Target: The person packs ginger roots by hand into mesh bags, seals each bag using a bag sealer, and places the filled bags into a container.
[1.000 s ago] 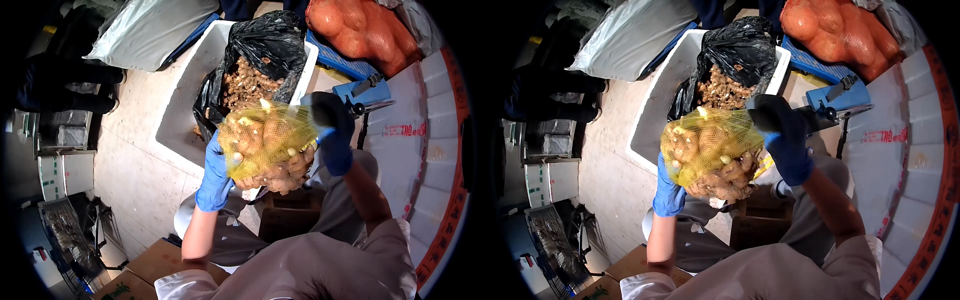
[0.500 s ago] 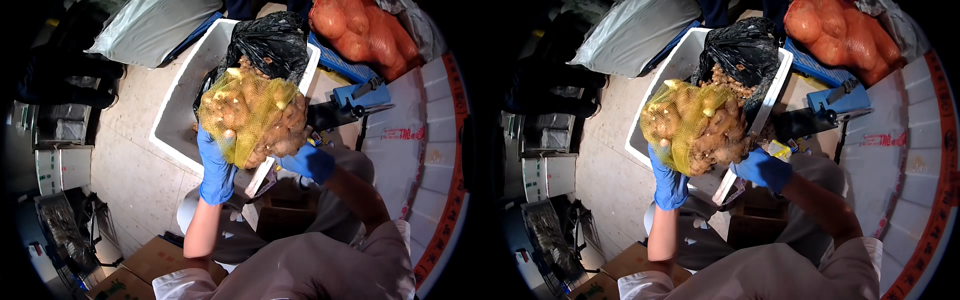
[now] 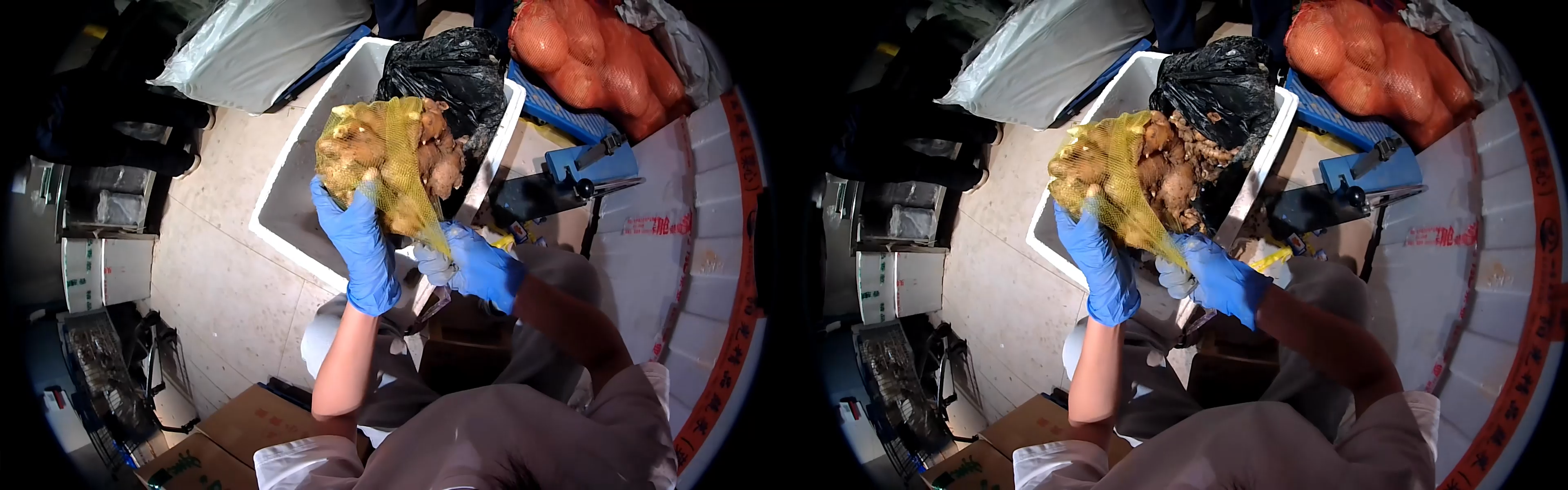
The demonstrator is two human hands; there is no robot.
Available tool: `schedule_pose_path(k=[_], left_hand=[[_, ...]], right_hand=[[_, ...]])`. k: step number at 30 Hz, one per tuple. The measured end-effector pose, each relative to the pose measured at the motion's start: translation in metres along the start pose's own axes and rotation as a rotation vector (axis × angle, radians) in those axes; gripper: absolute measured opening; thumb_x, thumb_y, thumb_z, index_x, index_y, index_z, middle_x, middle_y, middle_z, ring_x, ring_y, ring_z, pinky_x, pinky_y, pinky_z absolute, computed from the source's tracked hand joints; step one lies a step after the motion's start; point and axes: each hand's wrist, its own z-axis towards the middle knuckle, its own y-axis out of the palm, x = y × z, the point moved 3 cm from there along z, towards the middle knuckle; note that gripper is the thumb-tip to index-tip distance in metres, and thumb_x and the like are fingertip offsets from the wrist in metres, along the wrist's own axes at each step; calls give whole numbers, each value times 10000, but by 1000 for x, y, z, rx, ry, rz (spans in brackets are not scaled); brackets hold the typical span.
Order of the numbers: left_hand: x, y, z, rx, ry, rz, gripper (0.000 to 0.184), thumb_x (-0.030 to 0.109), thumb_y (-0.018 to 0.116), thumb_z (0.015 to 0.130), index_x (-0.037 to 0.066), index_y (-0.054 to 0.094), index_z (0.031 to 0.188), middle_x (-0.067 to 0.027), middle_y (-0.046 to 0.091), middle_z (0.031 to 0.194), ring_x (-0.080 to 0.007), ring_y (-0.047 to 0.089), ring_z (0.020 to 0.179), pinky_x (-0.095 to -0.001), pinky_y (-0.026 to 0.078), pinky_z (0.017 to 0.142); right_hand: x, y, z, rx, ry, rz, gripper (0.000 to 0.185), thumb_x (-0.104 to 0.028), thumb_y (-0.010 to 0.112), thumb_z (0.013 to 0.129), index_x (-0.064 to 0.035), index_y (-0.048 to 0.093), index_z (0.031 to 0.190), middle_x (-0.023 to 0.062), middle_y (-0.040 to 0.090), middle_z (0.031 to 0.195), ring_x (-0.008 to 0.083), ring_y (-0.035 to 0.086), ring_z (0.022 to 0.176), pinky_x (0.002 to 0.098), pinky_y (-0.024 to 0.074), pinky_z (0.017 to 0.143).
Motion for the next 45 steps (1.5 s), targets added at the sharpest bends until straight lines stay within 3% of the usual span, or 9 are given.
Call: schedule_pose_path(k=[5, 16, 18, 20, 22, 25, 32, 34, 45], left_hand=[[-4, -23, 10, -52, -92, -18, 354, 68, 559, 746, 12, 442, 1075, -53, 521, 985, -130, 503, 857, -254, 412, 758], [5, -64, 18, -10, -144, -155, 487, 147, 568, 718, 22, 384, 1151, -91, 478, 1075, -206, 489, 957, -338, 414, 822], [17, -65, 16, -21, -127, -132, 524, 170, 590, 701, 14, 377, 1153, -96, 474, 1083, -212, 486, 966, -338, 410, 829], [21, -78, 19, -43, -120, -62, 582, 244, 614, 684, 16, 368, 1160, -100, 465, 1100, -218, 484, 975, -347, 412, 833], [22, -102, 26, -66, -160, -72, 624, 285, 614, 685, 26, 343, 1183, -114, 447, 1127, -237, 479, 992, -364, 412, 848], [32, -97, 21, -87, -363, -284, 688, 344, 622, 690, 46, 305, 1223, -119, 409, 1186, -250, 457, 1037, -389, 407, 872], [15, -90, 16, -206, -277, 78, 787, 362, 720, 582, 12, 349, 1182, -95, 471, 1108, -198, 480, 996, -334, 415, 847], [13, -80, 12, -236, -318, 90, 794, 358, 740, 552, -5, 375, 1156, -90, 496, 1071, -192, 496, 969, -324, 413, 839], [-15, -49, -5, -405, -574, 59, 556, 87, 686, 602, 6, 455, 1101, -62, 546, 992, -146, 527, 879, -281, 432, 782]], right_hand=[[-12, -5, -22, -211, 15, -363, 297, -163, 382, 856, 51, 462, 1045, -15, 416, 567, 50, 323, 440, 201, 255, 393], [-58, -13, -52, -14, -132, -698, 189, -133, 472, 805, 22, 557, 873, 108, 547, 812, 152, 553, 644, 245, 452, 581], [-65, 11, -68, -118, -727, -1321, 161, -135, 503, 775, 6, 559, 831, 97, 542, 685, 156, 543, 566, 253, 440, 509], [-72, -5, -67, 218, -391, -709, 236, -207, 495, 786, -15, 583, 681, 87, 580, 617, 106, 502, 502, 195, 353, 470], [-87, -32, -64, 15, -445, -237, 184, -203, 520, 773, -48, 574, 688, 56, 565, 604, 66, 466, 491, 195, 350, 456], [-102, -11, -81, 427, -782, -396, 78, -100, 488, 779, -63, 539, 732, 0, 454, 559, 63, 444, 511, 176, 362, 470], [-81, 26, -70, 163, -853, -1050, 235, -149, 522, 803, 6, 520, 979, 84, 574, 940, 146, 538, 881, 254, 417, 777], [-77, 26, -69, 232, -1139, -1473, 208, -120, 549, 782, 2, 502, 944, 97, 569, 947, 150, 543, 864, 271, 436, 762], [-81, 30, -76, 281, -1441, -1531, 157, -32, 608, 698, -9, 537, 836, 102, 568, 773, 185, 563, 728, 265, 452, 667]])
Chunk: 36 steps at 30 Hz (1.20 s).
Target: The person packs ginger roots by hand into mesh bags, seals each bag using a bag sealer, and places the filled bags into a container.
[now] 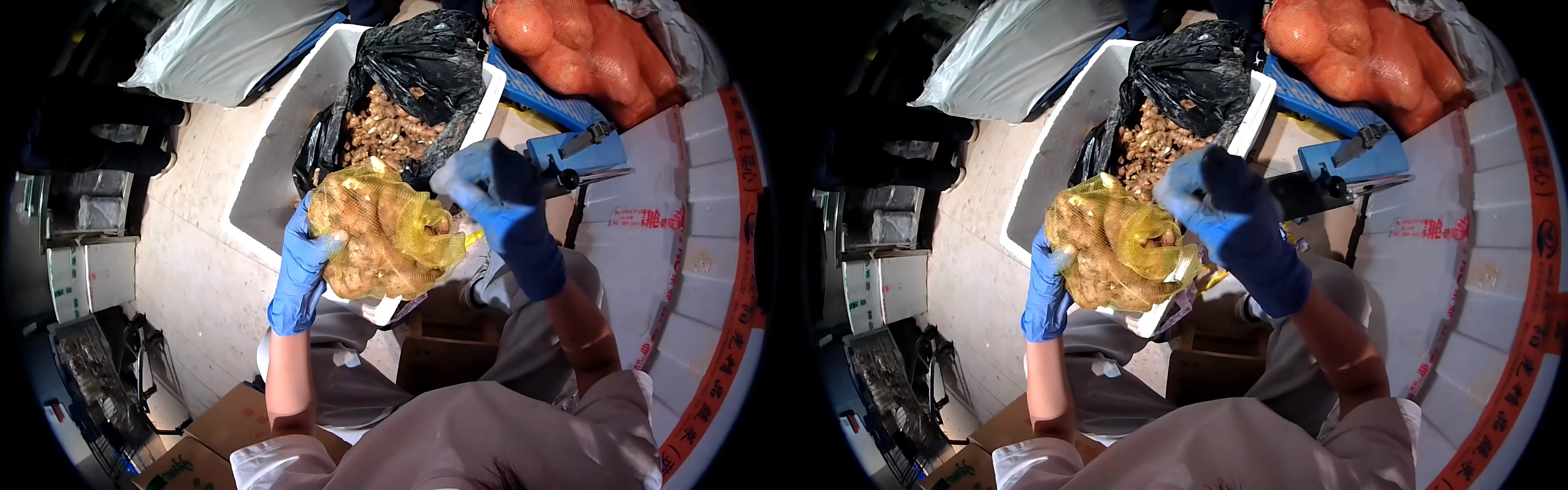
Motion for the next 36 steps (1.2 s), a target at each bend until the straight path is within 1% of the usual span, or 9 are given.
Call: schedule_pose_path(k=[3, 4, 8, 12, 15, 20, 29, 33, 36], left_hand=[[2, 1, 1, 0, 3, 24, 546, 84, 678, 611, 6, 456, 1103, -61, 549, 986, -146, 531, 870, -282, 435, 778], [2, 0, 1, 2, 4, 24, 546, 84, 678, 611, 6, 456, 1103, -61, 549, 986, -146, 531, 870, -282, 435, 778], [3, 2, 1, 28, -19, 9, 525, 73, 671, 619, 8, 461, 1096, -57, 553, 977, -138, 532, 858, -276, 435, 772], [0, 3, 2, 3, -42, 72, 509, 49, 667, 621, 14, 468, 1088, -52, 555, 970, -120, 528, 847, -262, 433, 762], [-2, 2, 2, 7, -68, 75, 506, 43, 671, 622, 16, 472, 1086, -48, 553, 971, -113, 524, 843, -257, 431, 757], [6, 4, 1, 4, -54, -18, 525, 68, 670, 635, 2, 452, 1108, -53, 549, 990, -125, 531, 854, -261, 433, 764], [10, -9, 1, 59, -47, -76, 484, 113, 663, 660, 2, 468, 1088, -66, 559, 976, -145, 550, 839, -279, 455, 750], [9, -10, 0, 149, -12, -118, 396, 113, 612, 705, -3, 480, 1060, -78, 565, 957, -164, 561, 825, -287, 467, 738], [11, -3, -1, 169, 1, -150, 383, 132, 576, 733, -3, 461, 1072, -85, 556, 967, -171, 565, 815, -291, 475, 718]], right_hand=[[12, -20, 1, 261, 265, 242, 75, -39, 575, 729, -23, 545, 796, 73, 567, 737, 170, 563, 676, 255, 451, 634], [11, -30, 5, 137, 365, 243, 105, -49, 585, 723, -17, 545, 814, 66, 568, 759, 151, 558, 702, 241, 448, 643], [3, -2, 8, -188, -142, 26, 214, -55, 656, 637, -38, 535, 813, 76, 541, 780, 189, 527, 706, 262, 428, 642], [14, 11, -7, -337, -100, 93, 166, -65, 621, 670, -33, 546, 815, 70, 536, 818, 209, 522, 731, 290, 422, 646], [14, -11, -2, -92, 23, -406, 124, -33, 575, 704, -43, 517, 813, 77, 527, 734, 170, 527, 666, 250, 427, 603], [27, -20, -11, 63, 391, 240, 130, -18, 527, 742, -33, 486, 864, 42, 558, 724, 121, 540, 617, 234, 434, 589], [34, -58, 4, 361, 369, 572, 164, -160, 492, 809, -2, 465, 838, 79, 532, 837, 106, 503, 790, 210, 391, 711], [55, -24, 11, -165, 545, 825, 421, -225, 563, 770, 7, 412, 1086, 88, 513, 1002, 139, 514, 892, 269, 395, 800], [38, 2, -9, -239, 158, 174, 519, -166, 625, 715, 9, 368, 1131, 100, 487, 1066, 172, 511, 922, 268, 400, 814]])
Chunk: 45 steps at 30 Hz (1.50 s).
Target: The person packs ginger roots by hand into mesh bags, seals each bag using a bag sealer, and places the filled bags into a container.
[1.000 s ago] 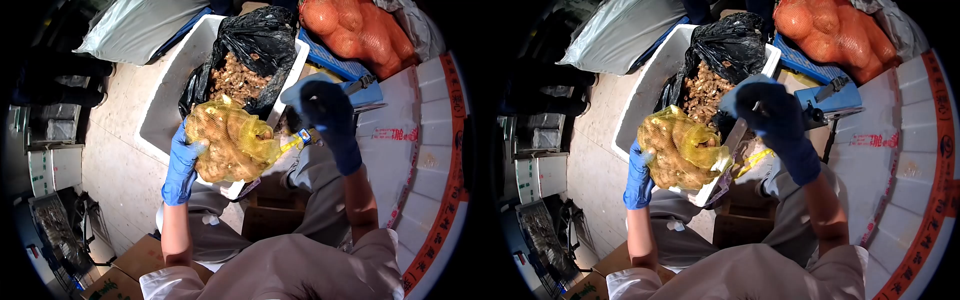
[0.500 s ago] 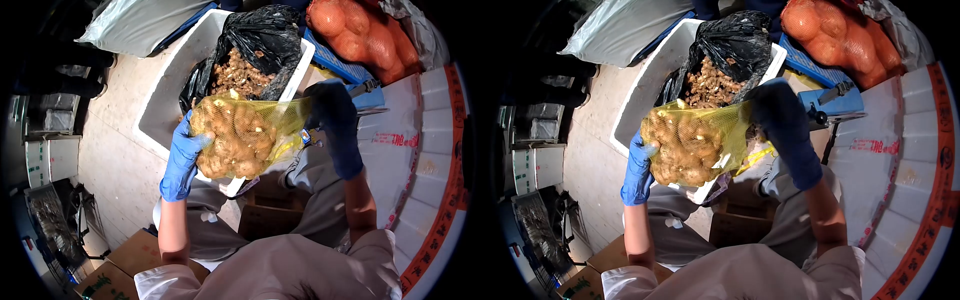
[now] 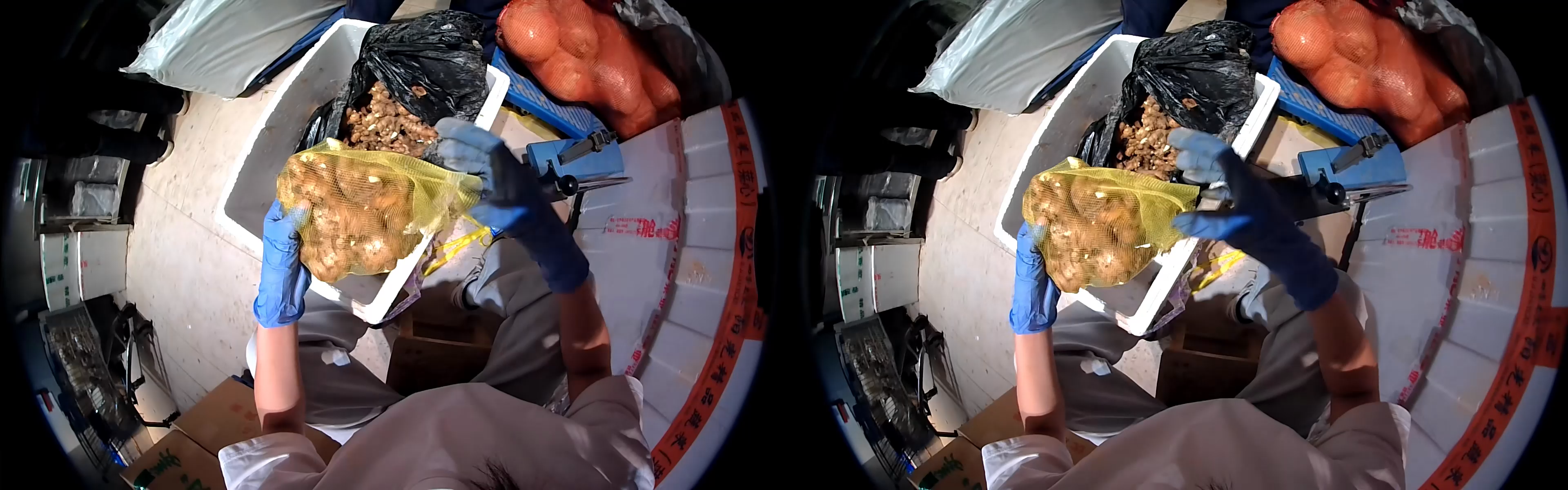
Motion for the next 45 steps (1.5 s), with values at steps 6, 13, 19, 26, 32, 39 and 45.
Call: schedule_pose_path(k=[6, 13, 19, 26, 32, 39, 45], left_hand=[[-3, 1, 3, 28, -57, -43, 389, 182, 539, 764, 1, 437, 1093, -102, 544, 983, -190, 563, 841, -311, 484, 727], [-4, 1, 4, 51, -75, -135, 451, 265, 513, 786, 5, 392, 1134, -125, 512, 1054, -211, 550, 902, -338, 476, 760], [-4, -11, 6, 36, -98, -183, 486, 305, 502, 794, 16, 369, 1162, -126, 491, 1088, -221, 533, 938, -357, 472, 777], [-9, -3, 6, -13, -89, -51, 390, 188, 521, 783, 10, 419, 1115, -100, 532, 1009, -182, 564, 847, -303, 485, 727], [-14, 4, 5, 8, -125, 12, 339, 121, 520, 771, 4, 448, 1081, -85, 554, 965, -170, 575, 799, -288, 484, 706], [-9, -3, 4, -10, -116, -100, 391, 185, 524, 772, 8, 430, 1108, -98, 535, 1005, -188, 562, 853, -307, 480, 737], [-11, -7, 3, -8, -162, -176, 463, 286, 517, 791, 22, 389, 1150, -101, 505, 1064, -194, 534, 922, -331, 469, 772]], right_hand=[[-7, -15, -9, 158, 369, -55, 246, -48, 614, 696, -11, 535, 926, 45, 558, 780, 127, 537, 684, 248, 445, 641], [-24, -24, -4, 258, 354, 339, 120, -1, 540, 741, 13, 551, 860, 47, 577, 747, 97, 523, 625, 212, 431, 580], [-23, -47, 4, 386, 35, 572, 236, -172, 547, 782, 40, 528, 882, 60, 566, 833, 81, 496, 652, 196, 383, 582], [-4, 2, -3, 37, 518, 198, 235, -207, 596, 738, -6, 537, 845, 28, 553, 716, 118, 526, 647, 252, 425, 600], [7, -14, -3, -33, 226, -515, 206, -159, 651, 667, -10, 559, 775, 72, 524, 636, 146, 518, 574, 270, 419, 535], [-17, -47, -6, 254, 399, 199, 101, -100, 531, 757, -29, 593, 794, 23, 539, 690, 80, 510, 623, 204, 403, 557], [1, -44, 18, 358, 270, 532, 520, -237, 476, 803, -57, 274, 1248, 121, 492, 1031, 182, 536, 854, 279, 473, 656]])
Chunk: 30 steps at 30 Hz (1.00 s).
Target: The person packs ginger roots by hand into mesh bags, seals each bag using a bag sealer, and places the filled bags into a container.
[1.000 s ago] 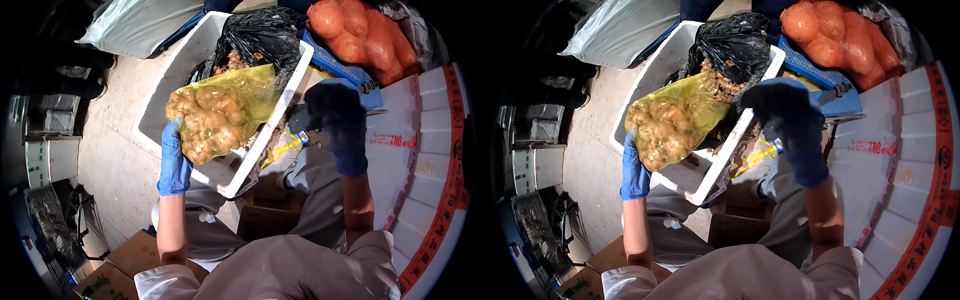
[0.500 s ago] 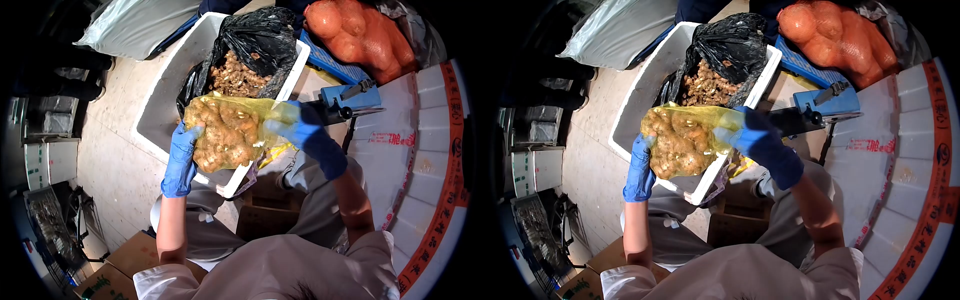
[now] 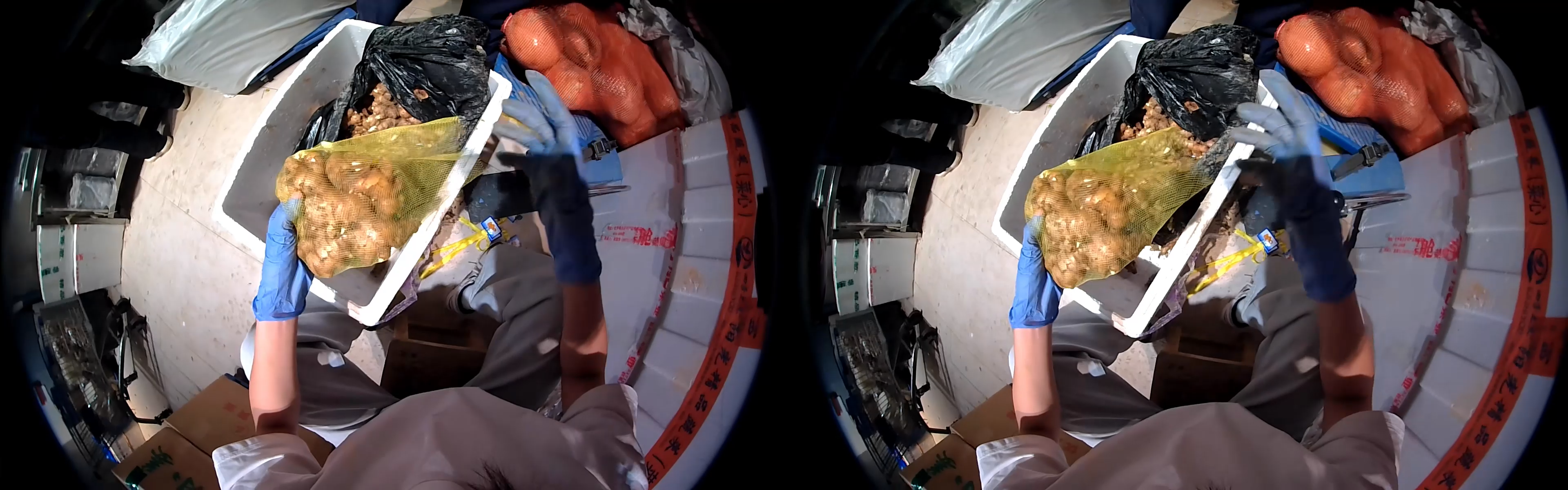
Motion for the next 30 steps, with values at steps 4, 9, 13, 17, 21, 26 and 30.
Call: schedule_pose_path(k=[4, 9, 13, 17, 21, 26, 30], left_hand=[[-3, 5, 0, -33, 37, 36, 441, 252, 512, 795, 15, 392, 1146, -108, 507, 1062, -201, 536, 922, -333, 468, 779], [-27, 9, 5, -84, -112, -13, 429, 223, 507, 794, 10, 392, 1148, -113, 509, 1064, -204, 539, 924, -326, 470, 778], [-55, 18, 2, -127, -292, -49, 418, 260, 504, 807, 39, 403, 1147, -86, 514, 1061, -170, 531, 925, -312, 465, 784], [-80, 3, 19, -93, -371, 127, 270, 228, 549, 782, 34, 519, 967, -47, 564, 880, -117, 549, 742, -219, 464, 692], [-67, -10, 33, -8, -104, 221, 91, 131, 527, 780, 53, 559, 814, -5, 551, 690, -81, 517, 589, -196, 433, 542], [-43, 40, 9, -149, -60, 144, 135, 63, 513, 787, 3, 536, 905, -38, 557, 786, -96, 522, 693, -202, 431, 647], [-42, 92, -11, -359, 359, 468, 238, 72, 596, 719, -43, 514, 911, -50, 559, 757, -94, 499, 636, -208, 421, 585]], right_hand=[[19, 28, -13, -239, -454, -530, 1002, -390, 702, 587, -113, 69, 1313, 147, 411, 1169, 208, 513, 927, 296, 441, 762], [33, 35, -32, -45, -288, -531, 556, -291, 668, 660, -85, 421, 1114, 89, 555, 898, 149, 556, 729, 266, 442, 608], [20, 39, -40, 225, -436, -745, 67, -94, 628, 685, -68, 590, 734, 29, 578, 600, 119, 544, 512, 243, 429, 492], [15, 53, -44, 3, -609, -1286, 35, -98, 557, 746, -80, 574, 723, 66, 554, 613, 177, 529, 474, 280, 414, 439], [11, 49, -54, 105, -555, -938, 142, -169, 515, 795, -69, 555, 701, 54, 526, 567, 181, 499, 431, 288, 388, 403], [-11, 18, -46, 263, 74, -555, 132, -130, 526, 796, -26, 564, 724, 50, 481, 538, 69, 414, 464, 238, 351, 429], [-9, 14, -41, 202, -32, -832, 161, -94, 519, 794, -2, 508, 663, -1, 401, 501, 43, 311, 504, 207, 301, 444]])
